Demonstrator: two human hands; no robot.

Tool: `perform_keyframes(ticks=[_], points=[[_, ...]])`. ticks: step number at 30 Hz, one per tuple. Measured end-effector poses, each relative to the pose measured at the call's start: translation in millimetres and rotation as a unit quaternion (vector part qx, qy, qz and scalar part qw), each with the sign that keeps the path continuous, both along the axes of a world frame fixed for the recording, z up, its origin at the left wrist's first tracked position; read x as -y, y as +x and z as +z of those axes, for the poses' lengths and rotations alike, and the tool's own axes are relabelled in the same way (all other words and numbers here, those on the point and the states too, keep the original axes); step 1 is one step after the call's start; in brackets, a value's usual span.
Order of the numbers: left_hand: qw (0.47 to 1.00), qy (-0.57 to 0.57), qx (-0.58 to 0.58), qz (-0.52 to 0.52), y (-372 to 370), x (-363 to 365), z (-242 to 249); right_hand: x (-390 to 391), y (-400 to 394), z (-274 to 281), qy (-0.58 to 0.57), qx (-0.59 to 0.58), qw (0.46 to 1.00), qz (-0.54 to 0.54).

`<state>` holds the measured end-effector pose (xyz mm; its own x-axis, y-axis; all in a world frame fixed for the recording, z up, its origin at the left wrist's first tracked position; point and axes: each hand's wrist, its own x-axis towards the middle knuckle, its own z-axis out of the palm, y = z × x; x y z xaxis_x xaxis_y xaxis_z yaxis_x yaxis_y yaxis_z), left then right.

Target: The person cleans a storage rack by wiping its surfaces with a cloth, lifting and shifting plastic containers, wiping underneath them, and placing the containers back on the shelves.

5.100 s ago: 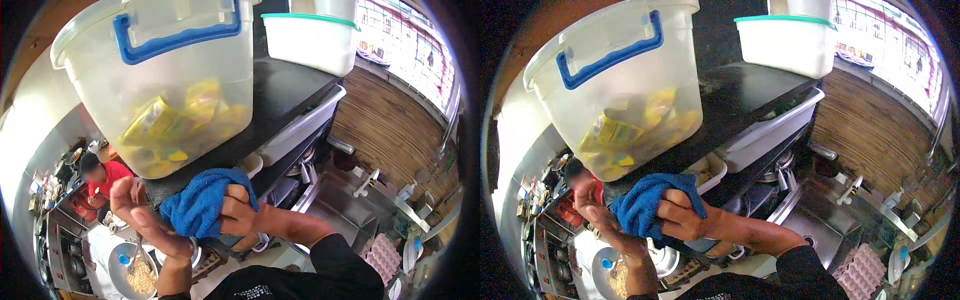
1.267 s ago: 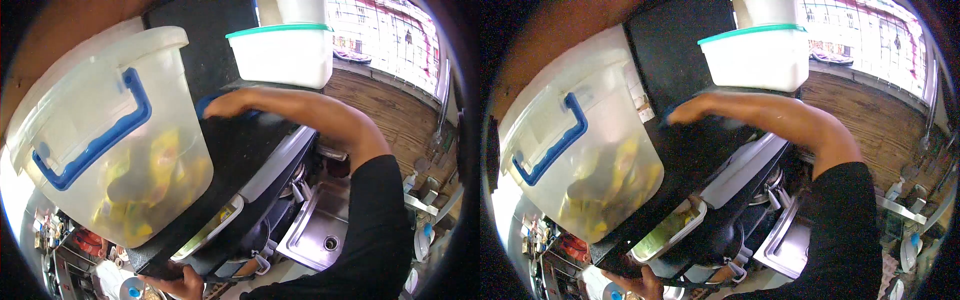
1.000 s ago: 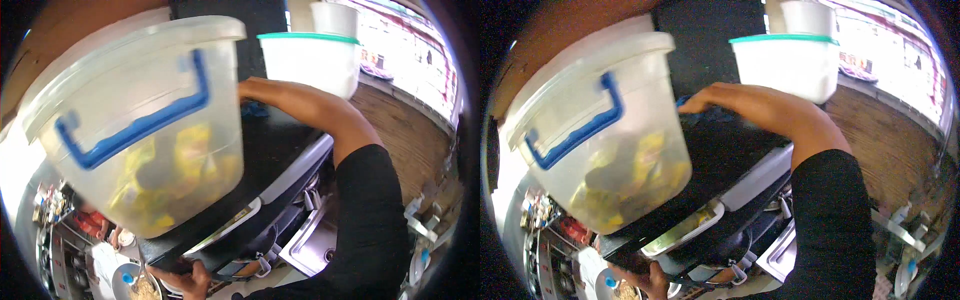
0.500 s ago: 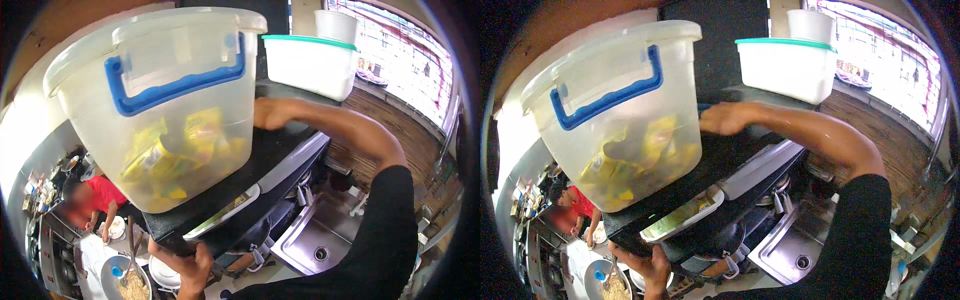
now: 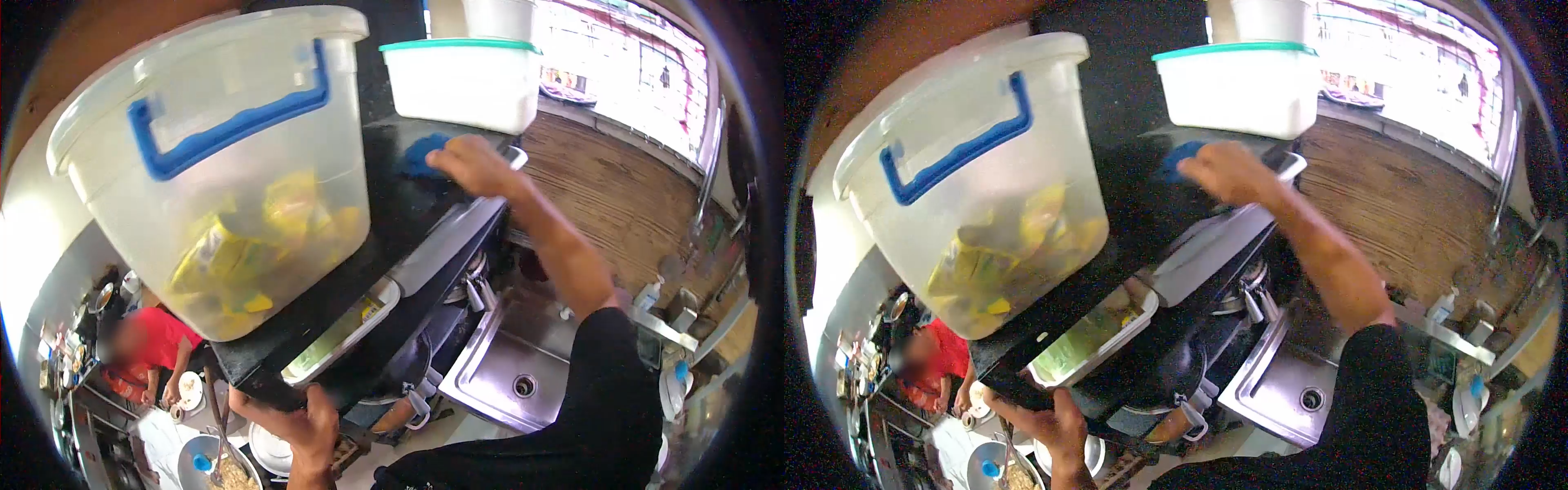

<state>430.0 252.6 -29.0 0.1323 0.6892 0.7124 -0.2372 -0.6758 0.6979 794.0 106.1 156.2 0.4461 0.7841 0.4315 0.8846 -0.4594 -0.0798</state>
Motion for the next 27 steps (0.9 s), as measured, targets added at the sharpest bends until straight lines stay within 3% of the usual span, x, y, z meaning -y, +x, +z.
perform_keyframes(ticks=[2,3,4,7,10,12,16,18,20,21,23,24,26,27], points=[[1.000,-0.003,0.013,0.001,3,-4,-6,-2,-71,-15,0.038,0.027,0.999,0.009],[1.000,-0.002,0.006,0.018,3,-2,-1,-12,-83,-42,0.212,0.107,0.962,0.135],[0.999,-0.001,0.000,0.034,2,0,3,-20,-83,-63,0.375,0.183,0.873,0.252],[0.999,0.022,-0.003,0.035,1,7,12,-24,-74,-74,0.467,0.174,0.810,0.310],[0.999,0.035,0.001,0.037,2,4,12,-32,-28,-85,0.554,0.157,0.792,0.202],[1.000,0.017,0.002,0.018,1,5,10,-12,-18,-79,0.530,-0.009,0.834,0.153],[0.998,0.054,0.008,0.039,3,4,13,6,24,-60,0.523,0.057,0.849,-0.046],[0.998,0.049,-0.003,0.034,2,8,18,5,26,-51,0.632,-0.050,0.773,-0.016],[0.999,0.034,-0.013,0.018,0,5,18,5,30,-45,0.731,-0.168,0.660,0.049],[1.000,0.015,-0.008,0.006,0,6,19,5,12,-43,0.737,-0.154,0.657,0.035],[0.998,0.044,-0.020,0.031,-1,7,20,-7,-27,-58,0.609,0.130,0.782,-0.018],[0.997,0.059,-0.024,0.043,0,6,21,-19,-56,-63,0.520,0.096,0.839,-0.128],[0.998,0.052,0.006,0.033,2,4,17,-36,-106,-68,0.584,0.079,0.807,0.039],[0.998,0.048,0.022,0.027,4,4,16,-41,-127,-74,0.577,0.104,0.807,0.073]])
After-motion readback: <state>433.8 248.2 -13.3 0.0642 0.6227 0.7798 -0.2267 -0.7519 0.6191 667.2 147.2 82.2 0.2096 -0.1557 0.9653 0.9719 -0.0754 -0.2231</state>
